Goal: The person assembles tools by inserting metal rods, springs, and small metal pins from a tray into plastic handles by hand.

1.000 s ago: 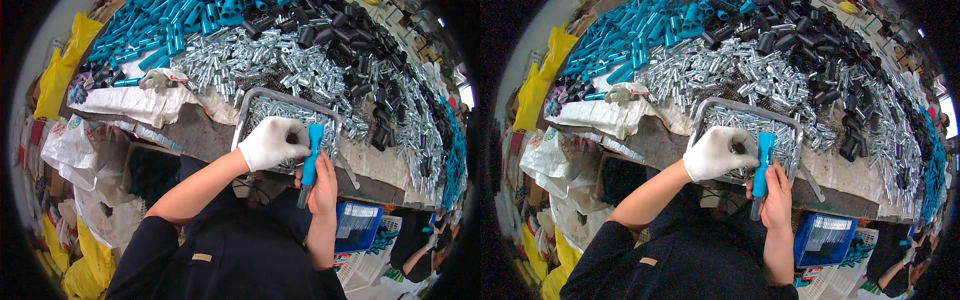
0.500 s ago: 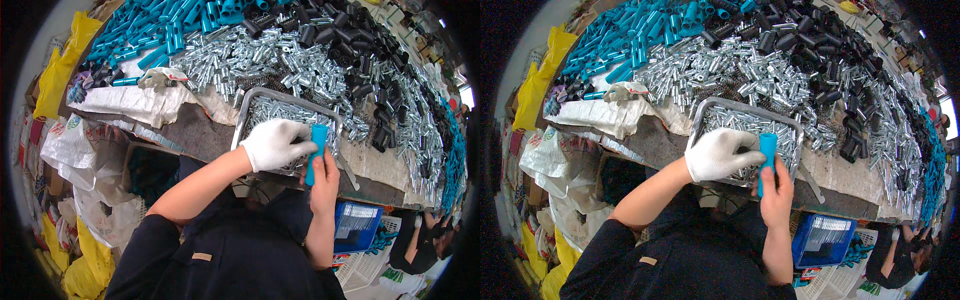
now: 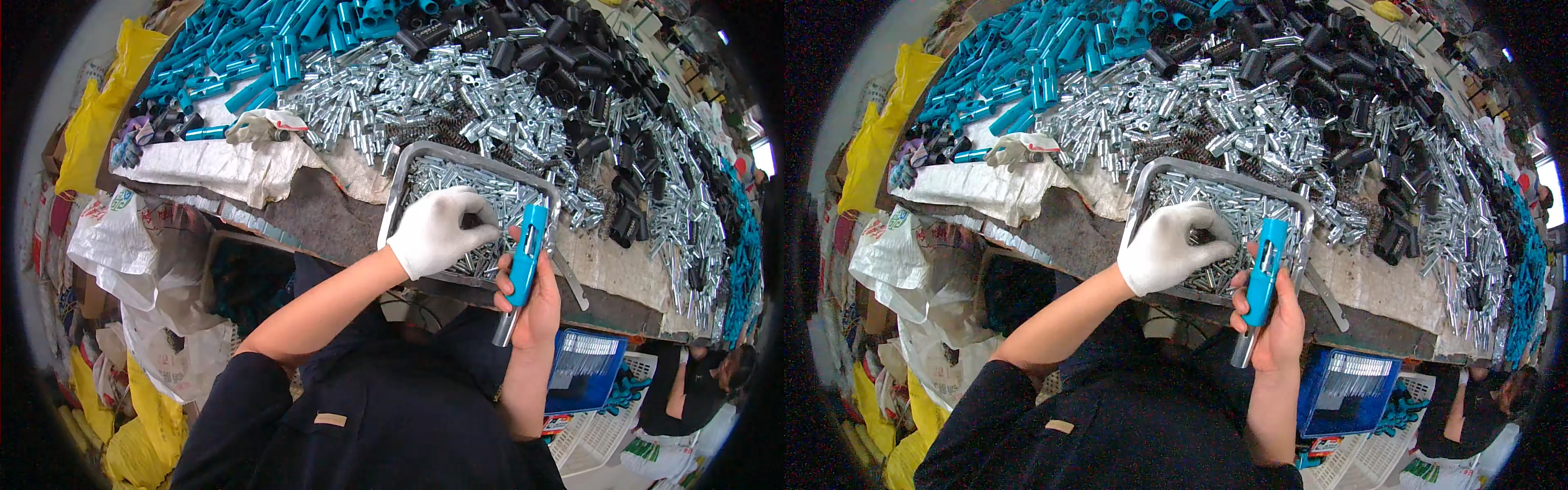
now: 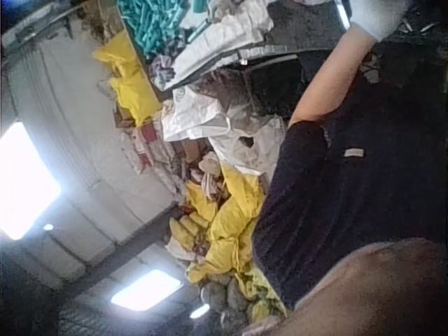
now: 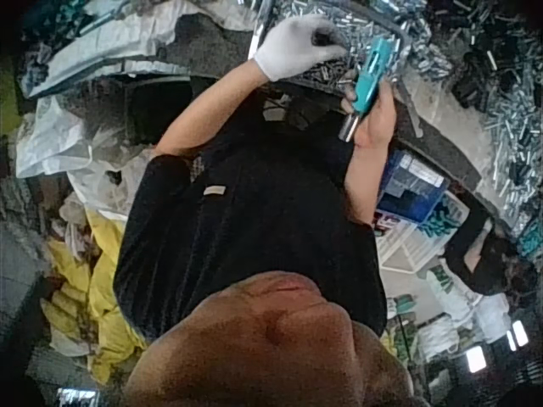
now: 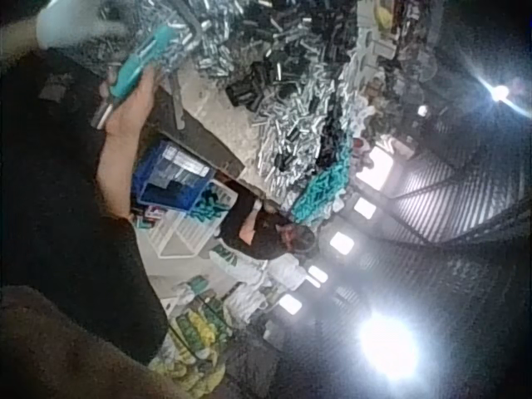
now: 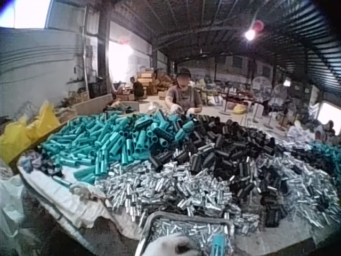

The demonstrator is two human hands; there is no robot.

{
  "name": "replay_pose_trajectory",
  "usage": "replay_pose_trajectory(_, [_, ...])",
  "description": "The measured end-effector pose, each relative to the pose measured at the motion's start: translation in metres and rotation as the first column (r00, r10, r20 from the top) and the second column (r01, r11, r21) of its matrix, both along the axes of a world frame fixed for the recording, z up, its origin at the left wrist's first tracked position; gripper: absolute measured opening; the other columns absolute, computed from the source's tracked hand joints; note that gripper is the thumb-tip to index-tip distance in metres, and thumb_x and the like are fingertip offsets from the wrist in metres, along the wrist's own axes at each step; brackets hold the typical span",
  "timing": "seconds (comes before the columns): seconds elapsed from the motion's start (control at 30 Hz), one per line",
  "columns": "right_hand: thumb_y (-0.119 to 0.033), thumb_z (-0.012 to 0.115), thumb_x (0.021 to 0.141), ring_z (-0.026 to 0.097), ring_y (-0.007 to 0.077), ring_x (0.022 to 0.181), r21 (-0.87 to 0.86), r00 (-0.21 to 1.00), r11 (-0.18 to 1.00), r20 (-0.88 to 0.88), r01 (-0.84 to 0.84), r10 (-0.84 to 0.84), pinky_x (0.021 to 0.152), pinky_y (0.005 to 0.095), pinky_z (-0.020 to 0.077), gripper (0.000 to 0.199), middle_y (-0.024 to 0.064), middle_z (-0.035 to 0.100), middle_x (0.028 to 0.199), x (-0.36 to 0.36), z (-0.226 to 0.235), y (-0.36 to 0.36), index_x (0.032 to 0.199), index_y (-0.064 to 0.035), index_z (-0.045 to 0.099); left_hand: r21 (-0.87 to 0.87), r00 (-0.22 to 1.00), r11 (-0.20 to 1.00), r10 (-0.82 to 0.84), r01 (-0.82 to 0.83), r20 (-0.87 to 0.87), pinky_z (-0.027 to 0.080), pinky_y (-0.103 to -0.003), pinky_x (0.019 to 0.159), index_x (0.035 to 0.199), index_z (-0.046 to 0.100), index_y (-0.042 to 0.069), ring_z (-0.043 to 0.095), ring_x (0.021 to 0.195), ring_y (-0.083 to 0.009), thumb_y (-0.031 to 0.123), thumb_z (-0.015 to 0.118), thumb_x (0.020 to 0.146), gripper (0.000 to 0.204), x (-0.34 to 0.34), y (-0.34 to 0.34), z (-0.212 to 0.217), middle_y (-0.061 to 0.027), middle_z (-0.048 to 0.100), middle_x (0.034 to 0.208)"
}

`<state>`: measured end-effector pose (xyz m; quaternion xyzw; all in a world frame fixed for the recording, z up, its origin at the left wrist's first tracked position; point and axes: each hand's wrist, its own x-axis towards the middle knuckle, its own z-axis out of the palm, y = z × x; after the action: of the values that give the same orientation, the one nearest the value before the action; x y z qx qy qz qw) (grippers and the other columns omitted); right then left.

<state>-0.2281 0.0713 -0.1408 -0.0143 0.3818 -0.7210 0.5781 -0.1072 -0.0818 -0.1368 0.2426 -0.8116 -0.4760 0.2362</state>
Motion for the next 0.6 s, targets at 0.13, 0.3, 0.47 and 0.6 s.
replay_pose_trajectory(0.13, [-0.041, 0.034, 0.104, 0.047, 0.0099, 0.055, -0.177, 0.965, 0.984, 0.256, -0.019, 0.064, 0.041, 0.0222, 0.039, 0.052, 0.0084, 0.06, 0.089, 0.004, 0.001, -0.004, 0.147, -0.0124, 0.032, 0.513, 0.993, 0.856, -0.006, 0.066, -0.117, 0.049, -0.027, 0.078, 0.084, 0.071, 0.0, 0.063, 0.079, -0.0106, 0.014, 0.073, 0.079, 0.015, -0.007, 0.016, 0.013, -0.0065, 0.07, 0.083])
replay_pose_trajectory(0.3, [-0.04, 0.03, 0.105, 0.045, 0.0119, 0.051, -0.278, 0.943, 0.96, 0.322, 0.005, 0.088, 0.035, 0.0231, 0.0369, 0.053, 0.0095, 0.053, 0.082, 0.009, 0.007, -0.007, 0.15, -0.0134, 0.026, 0.652, 0.981, 0.754, 0.052, 0.083, -0.185, 0.048, -0.025, 0.073, 0.089, 0.068, 0.002, 0.06, 0.072, -0.0094, 0.017, 0.074, 0.08, 0.019, -0.01, 0.024, 0.013, -0.0031, 0.066, 0.08])
replay_pose_trajectory(0.47, [-0.051, 0.026, 0.103, 0.043, 0.0136, 0.045, -0.435, 0.914, 0.899, 0.345, -0.047, 0.215, 0.036, 0.0262, 0.0385, 0.058, 0.0116, 0.055, 0.077, 0.015, 0.005, -0.005, 0.151, -0.019, 0.024, 0.883, 0.974, 0.41, -0.09, 0.227, -0.208, 0.047, -0.026, 0.071, 0.097, 0.06, 0.004, 0.057, 0.077, -0.0094, 0.026, 0.076, 0.079, 0.032, -0.01, 0.017, 0.02, 0.0006, 0.059, 0.083])
replay_pose_trajectory(0.6, [-0.055, 0.031, 0.1, 0.051, 0.0154, 0.05, -0.413, 0.994, 0.906, 0.008, -0.096, 0.109, 0.041, 0.0263, 0.0419, 0.065, 0.0098, 0.06, 0.082, 0.008, 0.003, -0.006, 0.138, -0.0033, 0.044, 0.303, 0.985, 0.95, -0.119, 0.076, 0.127, 0.049, -0.035, 0.08, 0.095, 0.059, 0.0, 0.064, 0.087, -0.0208, 0.037, 0.071, 0.081, 0.041, -0.007, 0.011, 0.038, -0.0151, 0.065, 0.088])
